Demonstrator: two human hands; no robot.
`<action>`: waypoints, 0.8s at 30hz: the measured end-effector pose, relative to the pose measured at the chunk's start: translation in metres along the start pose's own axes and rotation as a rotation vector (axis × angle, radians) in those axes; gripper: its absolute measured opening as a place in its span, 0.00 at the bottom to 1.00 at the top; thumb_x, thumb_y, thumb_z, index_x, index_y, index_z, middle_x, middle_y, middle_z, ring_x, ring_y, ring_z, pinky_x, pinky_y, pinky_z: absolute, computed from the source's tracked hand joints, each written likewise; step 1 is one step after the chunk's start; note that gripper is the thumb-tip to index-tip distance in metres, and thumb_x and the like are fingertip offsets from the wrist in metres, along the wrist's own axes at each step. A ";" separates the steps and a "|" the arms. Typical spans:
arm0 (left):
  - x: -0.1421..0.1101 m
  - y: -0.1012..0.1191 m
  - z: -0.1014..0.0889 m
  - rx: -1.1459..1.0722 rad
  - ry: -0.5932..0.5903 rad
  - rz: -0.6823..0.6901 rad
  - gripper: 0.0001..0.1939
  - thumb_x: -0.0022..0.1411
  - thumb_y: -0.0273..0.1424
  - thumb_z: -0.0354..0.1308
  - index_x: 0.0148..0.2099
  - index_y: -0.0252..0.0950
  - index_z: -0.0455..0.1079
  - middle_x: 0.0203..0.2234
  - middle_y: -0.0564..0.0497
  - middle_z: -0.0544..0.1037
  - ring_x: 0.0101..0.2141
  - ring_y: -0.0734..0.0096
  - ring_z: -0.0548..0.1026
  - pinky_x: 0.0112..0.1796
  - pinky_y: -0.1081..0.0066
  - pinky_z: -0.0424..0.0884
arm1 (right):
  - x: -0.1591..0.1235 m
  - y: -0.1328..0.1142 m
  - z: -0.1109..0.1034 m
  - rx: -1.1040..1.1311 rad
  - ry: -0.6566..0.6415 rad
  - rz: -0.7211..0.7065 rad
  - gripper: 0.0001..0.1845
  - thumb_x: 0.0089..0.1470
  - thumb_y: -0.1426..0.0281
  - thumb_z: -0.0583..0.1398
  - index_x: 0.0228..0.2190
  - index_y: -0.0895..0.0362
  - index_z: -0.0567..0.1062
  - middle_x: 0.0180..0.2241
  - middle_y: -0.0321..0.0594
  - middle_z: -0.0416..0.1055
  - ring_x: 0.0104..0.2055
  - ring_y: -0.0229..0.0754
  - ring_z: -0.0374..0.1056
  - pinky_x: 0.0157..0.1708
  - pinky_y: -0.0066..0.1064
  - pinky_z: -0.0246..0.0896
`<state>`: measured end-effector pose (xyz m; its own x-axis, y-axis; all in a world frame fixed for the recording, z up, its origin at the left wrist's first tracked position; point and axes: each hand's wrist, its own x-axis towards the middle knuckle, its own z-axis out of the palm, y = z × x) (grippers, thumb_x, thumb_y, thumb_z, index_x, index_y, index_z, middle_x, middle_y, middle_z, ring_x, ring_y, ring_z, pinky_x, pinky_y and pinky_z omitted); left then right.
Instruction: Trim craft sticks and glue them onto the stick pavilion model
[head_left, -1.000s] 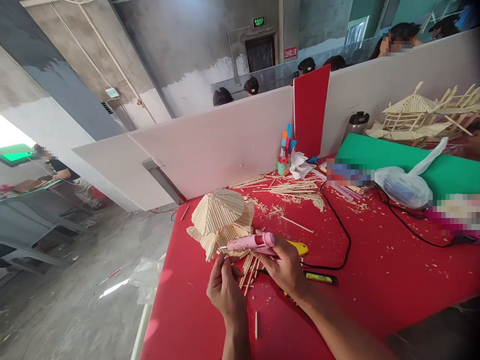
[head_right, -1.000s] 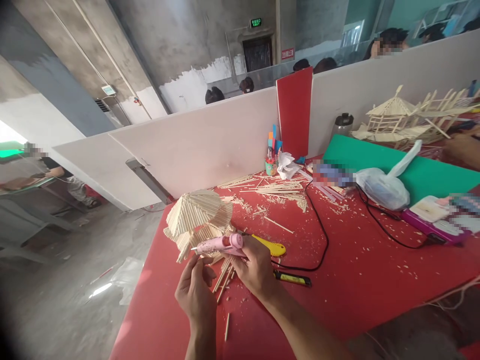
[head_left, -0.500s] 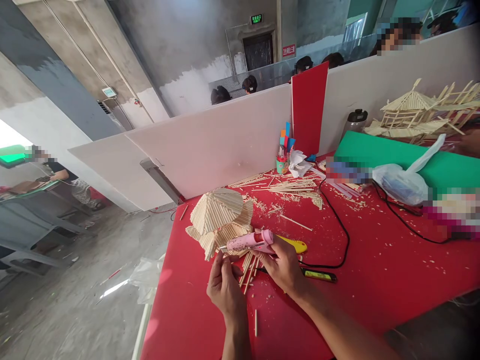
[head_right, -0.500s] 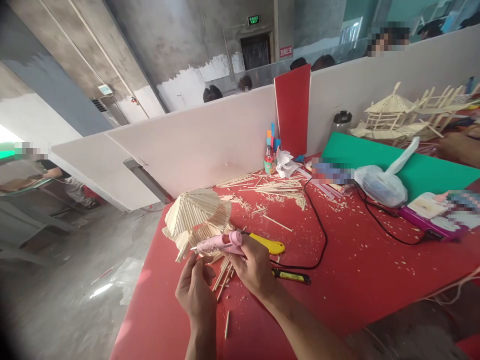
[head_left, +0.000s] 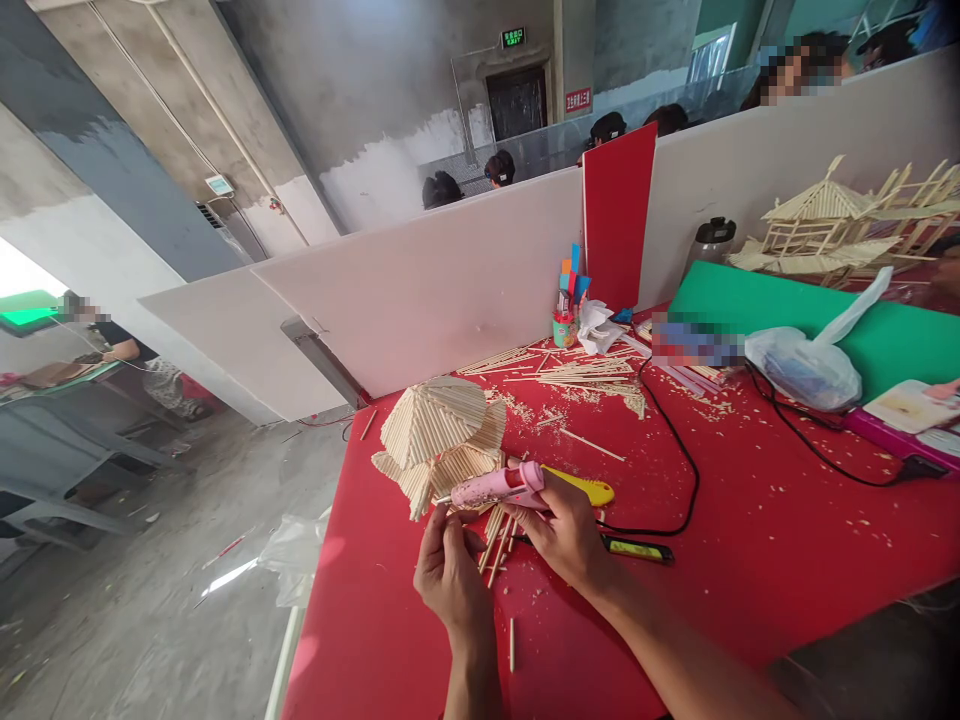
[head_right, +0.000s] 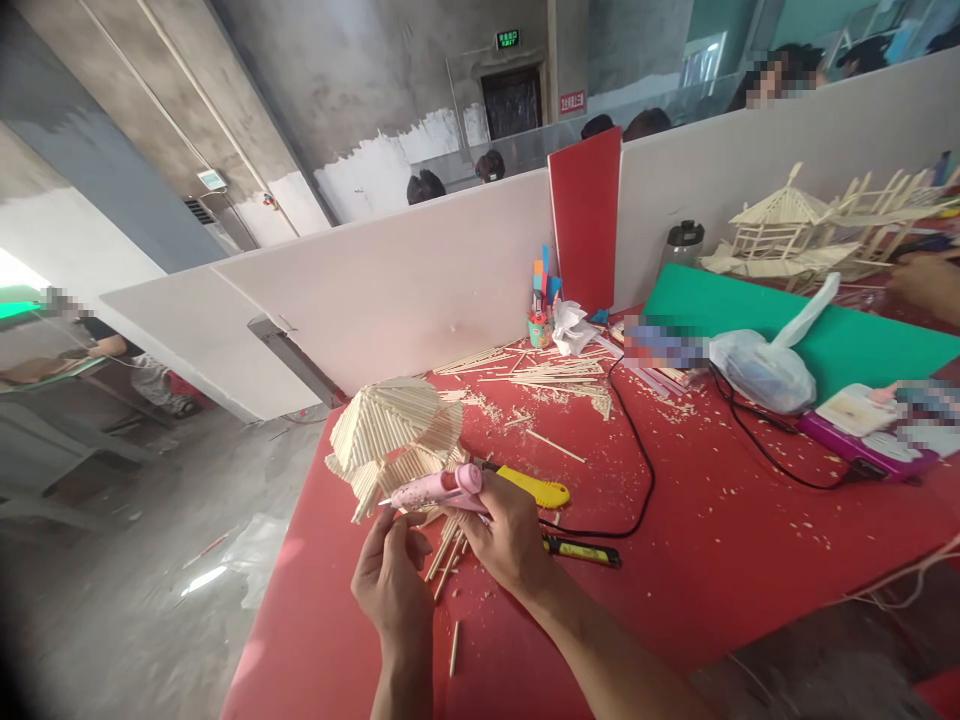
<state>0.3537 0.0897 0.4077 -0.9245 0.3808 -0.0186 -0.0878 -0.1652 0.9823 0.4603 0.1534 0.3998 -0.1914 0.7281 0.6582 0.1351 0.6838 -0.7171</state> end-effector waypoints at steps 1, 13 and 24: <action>0.000 -0.001 0.000 -0.004 -0.002 0.004 0.16 0.50 0.37 0.65 0.40 0.32 0.77 0.19 0.54 0.75 0.17 0.76 0.65 0.20 0.73 0.62 | 0.000 0.000 0.000 0.001 0.000 -0.003 0.09 0.62 0.62 0.61 0.39 0.54 0.76 0.31 0.42 0.77 0.39 0.46 0.77 0.41 0.33 0.74; 0.001 -0.001 -0.001 -0.003 -0.006 0.018 0.17 0.51 0.38 0.65 0.41 0.32 0.77 0.18 0.54 0.75 0.17 0.76 0.66 0.20 0.74 0.62 | 0.001 -0.001 -0.001 0.006 -0.020 -0.015 0.08 0.62 0.63 0.60 0.39 0.54 0.76 0.32 0.42 0.77 0.41 0.47 0.76 0.42 0.34 0.73; 0.001 -0.002 -0.001 -0.032 -0.011 0.022 0.15 0.50 0.36 0.65 0.39 0.32 0.76 0.18 0.53 0.76 0.17 0.76 0.65 0.19 0.75 0.61 | 0.002 -0.002 -0.002 0.015 -0.016 -0.034 0.06 0.62 0.66 0.61 0.40 0.54 0.75 0.34 0.42 0.78 0.41 0.45 0.76 0.42 0.32 0.73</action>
<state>0.3525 0.0900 0.4057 -0.9221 0.3870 0.0052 -0.0796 -0.2026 0.9760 0.4612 0.1531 0.4031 -0.2113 0.7037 0.6784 0.1141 0.7071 -0.6979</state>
